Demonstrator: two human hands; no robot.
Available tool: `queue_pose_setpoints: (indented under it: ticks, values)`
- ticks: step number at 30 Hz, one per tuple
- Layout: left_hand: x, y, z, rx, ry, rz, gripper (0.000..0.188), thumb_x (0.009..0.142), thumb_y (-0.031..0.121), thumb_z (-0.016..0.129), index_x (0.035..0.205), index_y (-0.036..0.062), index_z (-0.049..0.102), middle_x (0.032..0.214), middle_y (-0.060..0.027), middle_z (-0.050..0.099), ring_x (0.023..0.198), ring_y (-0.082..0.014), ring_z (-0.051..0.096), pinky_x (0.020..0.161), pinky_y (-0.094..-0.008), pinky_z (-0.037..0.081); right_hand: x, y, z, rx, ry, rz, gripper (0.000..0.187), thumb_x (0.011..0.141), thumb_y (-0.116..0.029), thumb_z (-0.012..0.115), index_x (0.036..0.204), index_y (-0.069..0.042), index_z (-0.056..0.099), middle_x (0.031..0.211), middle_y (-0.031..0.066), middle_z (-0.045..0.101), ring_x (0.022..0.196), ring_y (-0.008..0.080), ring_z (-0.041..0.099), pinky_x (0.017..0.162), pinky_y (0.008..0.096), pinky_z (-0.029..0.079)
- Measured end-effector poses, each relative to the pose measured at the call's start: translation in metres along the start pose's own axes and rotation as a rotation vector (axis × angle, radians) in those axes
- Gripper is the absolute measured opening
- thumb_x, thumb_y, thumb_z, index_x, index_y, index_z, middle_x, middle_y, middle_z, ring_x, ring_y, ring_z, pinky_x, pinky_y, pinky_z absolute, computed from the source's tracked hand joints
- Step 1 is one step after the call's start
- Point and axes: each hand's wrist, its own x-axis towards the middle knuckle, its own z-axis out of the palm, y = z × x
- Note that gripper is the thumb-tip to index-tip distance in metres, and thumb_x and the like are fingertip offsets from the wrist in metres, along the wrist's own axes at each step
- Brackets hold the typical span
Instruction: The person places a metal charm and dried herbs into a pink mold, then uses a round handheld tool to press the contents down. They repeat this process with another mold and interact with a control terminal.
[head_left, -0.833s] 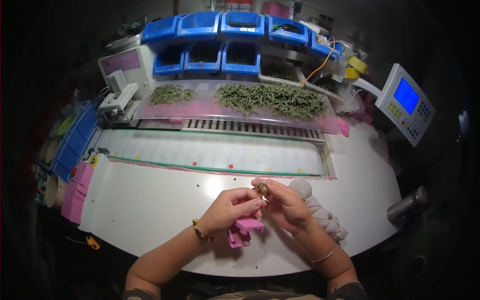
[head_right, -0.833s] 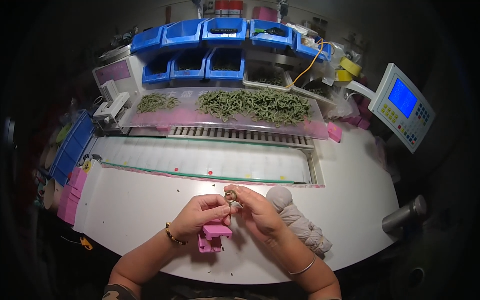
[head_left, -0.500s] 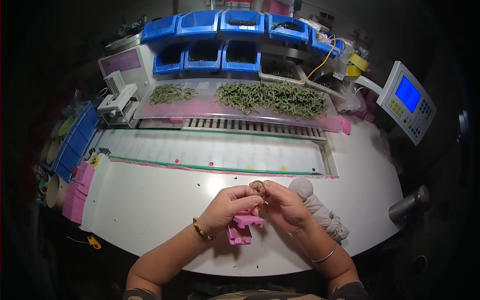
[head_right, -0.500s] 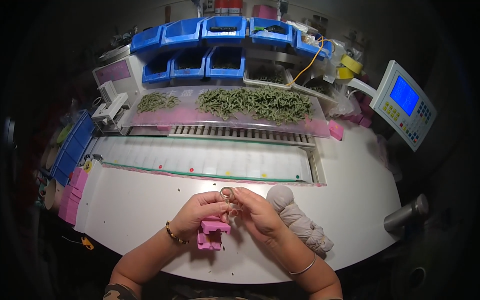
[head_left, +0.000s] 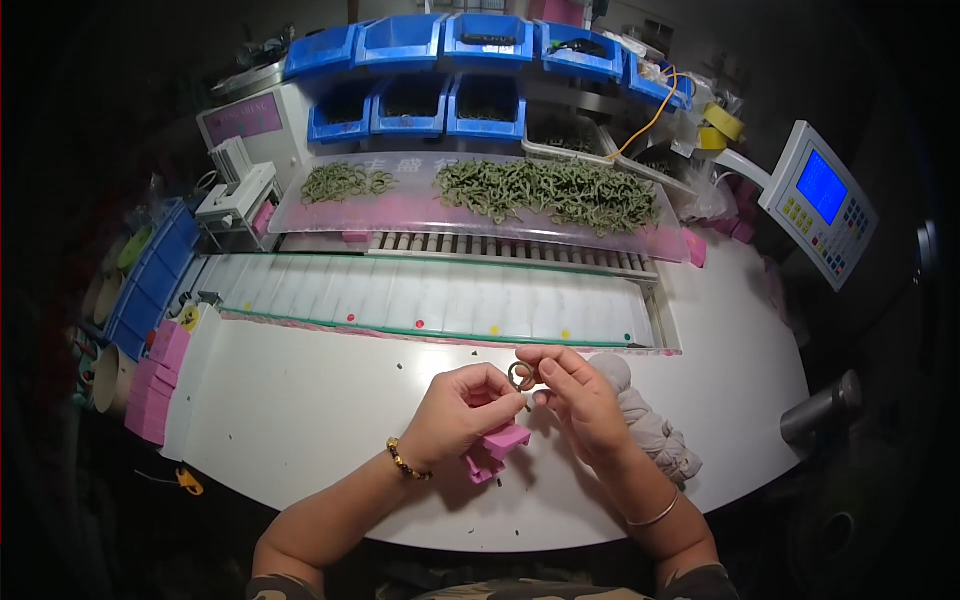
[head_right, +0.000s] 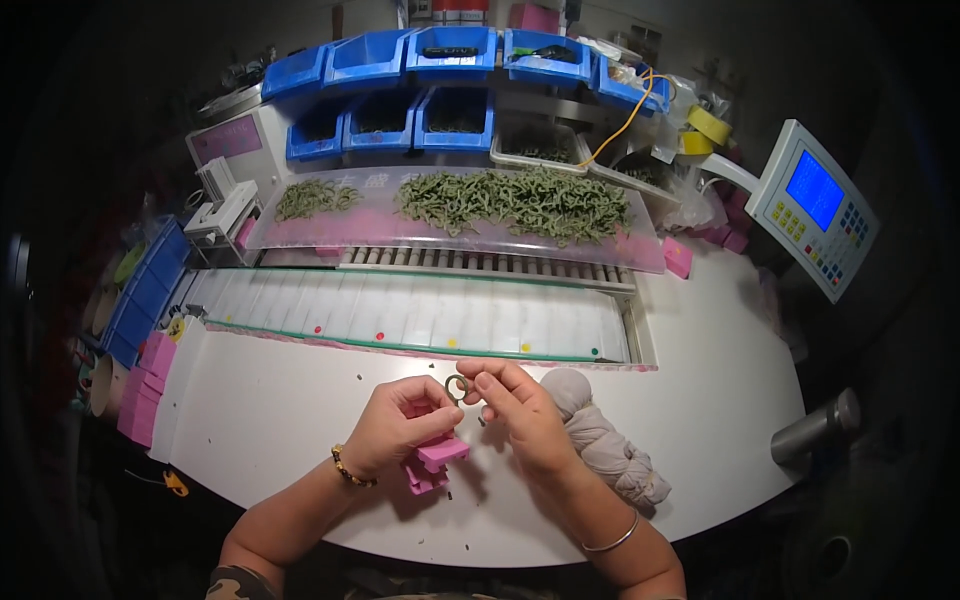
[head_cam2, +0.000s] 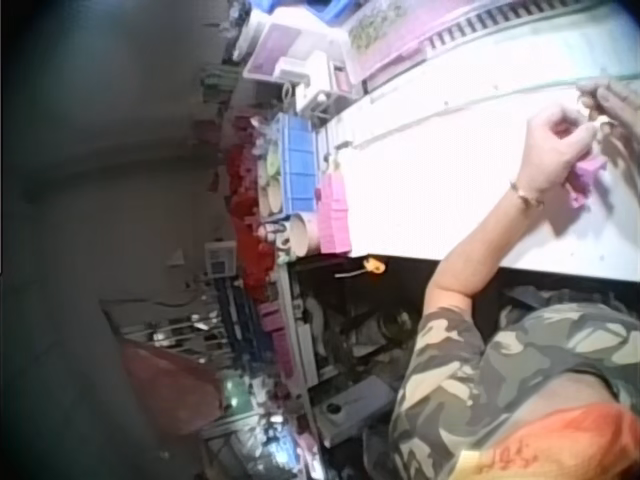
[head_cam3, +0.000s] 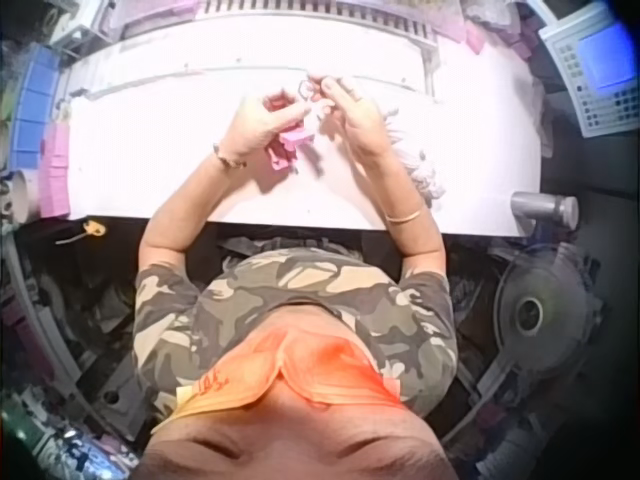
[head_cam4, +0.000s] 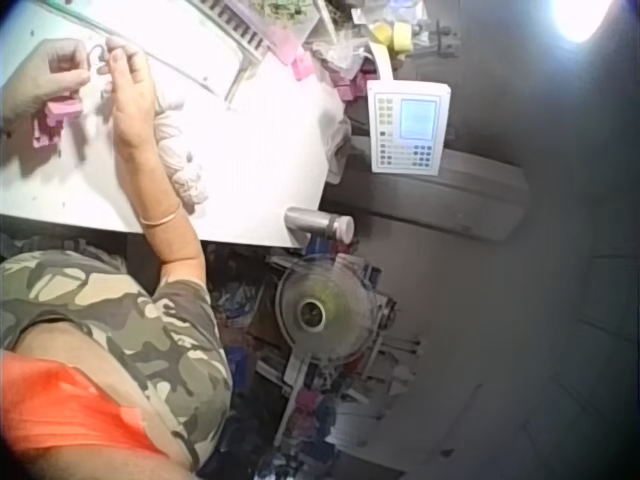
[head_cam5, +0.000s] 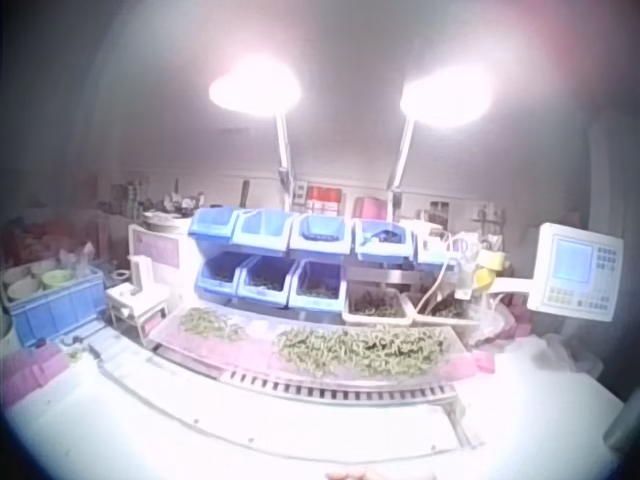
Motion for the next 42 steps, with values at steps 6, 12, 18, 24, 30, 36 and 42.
queue_pose_setpoints:
  ticks: [6,12,18,24,30,36,42]
  values:
    - [-0.002,0.002,0.007,0.072,0.07,0.086,0.009,0.09,0.007,0.07,0.087,0.0014,0.063,0.079,0.0009,0.066,0.069,-0.0031,0.06,0.061,-0.0191,0.048,-0.005,-0.006,0.007,-0.039,-0.001,-0.008,0.023,0.1,-0.013,0.059,0.12,-0.002,0.062,0.106,0.0028,0.065,0.099,0.0093,0.059,0.083,0.023,0.045]
    - [-0.005,0.0,0.006,0.345,0.136,0.352,0.007,0.089,0.003,0.069,0.092,-0.0018,0.065,0.081,-0.0007,0.068,0.074,-0.0036,0.063,0.065,-0.0203,0.052,-0.003,0.002,0.007,-0.128,-0.086,-0.18,0.023,0.093,-0.003,0.064,0.116,0.0,0.063,0.11,0.0049,0.066,0.1,0.0113,0.061,0.09,0.0268,0.05]
    - [-0.04,0.03,-0.026,0.465,0.285,0.267,0.007,0.088,0.005,0.07,0.092,-0.0001,0.068,0.082,-0.0003,0.069,0.072,-0.0036,0.061,0.064,-0.0206,0.052,-0.009,-0.011,0.007,-0.287,0.133,-0.198,0.03,0.09,0.001,0.062,0.12,0.0,0.062,0.11,0.0055,0.064,0.102,0.0132,0.058,0.091,0.027,0.047]
    - [-0.131,0.092,-0.145,0.8,0.844,0.35,0.009,0.089,0.008,0.067,0.086,0.0006,0.067,0.07,-0.0002,0.065,0.062,-0.0053,0.059,0.055,-0.0229,0.048,-0.027,-0.031,-0.014,-0.331,0.215,-0.168,0.024,0.091,0.002,0.058,0.114,0.002,0.063,0.103,0.0047,0.062,0.094,0.0112,0.056,0.086,0.0239,0.043]
    - [-0.276,0.185,-0.264,1.341,1.347,0.062,0.011,0.086,0.009,0.072,0.081,-0.0006,0.068,0.074,-0.0015,0.067,0.067,-0.0071,0.061,0.06,-0.0237,0.049,-0.035,-0.038,-0.052,-0.602,0.223,-0.302,0.025,0.09,0.002,0.058,0.115,0.001,0.062,0.105,0.0039,0.06,0.095,0.0106,0.054,0.084,0.0231,0.042]
    - [-0.244,0.178,-0.231,0.451,1.39,0.515,0.017,0.087,0.02,0.074,0.089,0.0041,0.067,0.076,-0.0013,0.064,0.064,-0.0093,0.06,0.058,-0.0229,0.049,-0.048,-0.044,-0.06,-0.76,0.35,-0.364,0.027,0.084,0.003,0.06,0.111,-0.001,0.063,0.107,0.0039,0.058,0.092,0.0114,0.053,0.079,0.022,0.04]
    - [-0.106,0.069,-0.127,-0.362,0.572,0.18,0.015,0.094,0.025,0.065,0.089,0.0114,0.06,0.073,0.0019,0.059,0.061,-0.009,0.058,0.053,-0.0232,0.048,-0.064,-0.038,0.003,-0.715,0.045,-0.453,0.035,0.077,0.007,0.067,0.111,-0.001,0.063,0.107,0.0098,0.061,0.091,0.0167,0.058,0.076,0.0272,0.046]
